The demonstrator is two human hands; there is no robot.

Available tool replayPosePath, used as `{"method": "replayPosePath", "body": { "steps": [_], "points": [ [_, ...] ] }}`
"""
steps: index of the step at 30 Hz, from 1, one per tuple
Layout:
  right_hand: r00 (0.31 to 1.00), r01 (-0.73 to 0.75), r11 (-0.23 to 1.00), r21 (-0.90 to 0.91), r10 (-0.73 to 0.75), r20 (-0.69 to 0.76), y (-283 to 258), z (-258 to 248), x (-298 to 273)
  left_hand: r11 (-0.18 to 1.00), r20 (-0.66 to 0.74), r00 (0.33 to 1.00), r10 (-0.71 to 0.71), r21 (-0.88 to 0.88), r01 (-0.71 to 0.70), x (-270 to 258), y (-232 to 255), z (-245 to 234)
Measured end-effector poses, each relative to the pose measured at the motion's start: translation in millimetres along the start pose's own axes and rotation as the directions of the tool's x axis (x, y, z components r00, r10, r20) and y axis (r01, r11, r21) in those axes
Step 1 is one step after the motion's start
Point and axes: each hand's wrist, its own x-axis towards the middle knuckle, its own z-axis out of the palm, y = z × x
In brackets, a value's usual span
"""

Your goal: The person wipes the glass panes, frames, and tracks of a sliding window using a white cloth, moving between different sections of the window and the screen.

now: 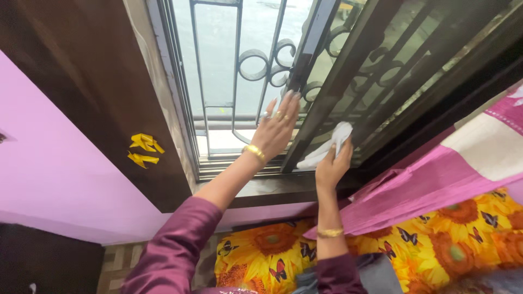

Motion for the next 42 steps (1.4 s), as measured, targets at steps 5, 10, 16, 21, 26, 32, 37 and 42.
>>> {"method": "replayPosePath", "body": {
  "steps": [5, 10, 16, 21, 26, 32, 37, 42],
  "points": [
    [0.994, -0.092, 0.992, 0.082, 0.087, 0.067, -6, -7, -21, 0.939, 0.082, 0.983, 0.167, 0.292, -0.184, 36, -1, 22],
    [0.982, -0.187, 0.971, 0.150, 0.179, 0.067, -10, -17, -24, 0.814, 0.148, 0.954, 0.260, 0.499, -0.299, 34, -19, 36],
    [0.970, -0.243, 0.913, 0.328, 0.226, 0.090, -22, -22, -24, 0.834, 0.233, 0.942, 0.243, 0.446, -0.325, 14, -38, 42],
    [0.971, -0.196, 0.973, 0.118, 0.176, 0.163, -46, -18, -19, 0.904, 0.212, 0.970, 0.120, 0.379, -0.195, -12, -58, 31],
    [0.974, 0.062, 0.977, 0.206, -0.104, 0.201, -113, 2, 40, 0.938, 0.132, 0.991, 0.025, 0.340, -0.069, -33, -68, 14],
    [0.835, 0.536, 0.831, 0.150, -0.547, 0.050, -195, 49, 184, 0.948, 0.138, 0.987, -0.084, 0.316, 0.036, -42, -68, 17],
    [0.728, 0.683, 0.730, -0.003, -0.681, 0.080, -190, 119, 224, 0.963, 0.106, 0.986, -0.127, 0.251, 0.097, -59, -77, 25],
    [0.673, 0.732, 0.666, -0.141, -0.677, 0.298, -89, 194, 134, 0.966, 0.216, 0.971, -0.107, 0.255, 0.050, -69, -82, 21]
  ]
}}
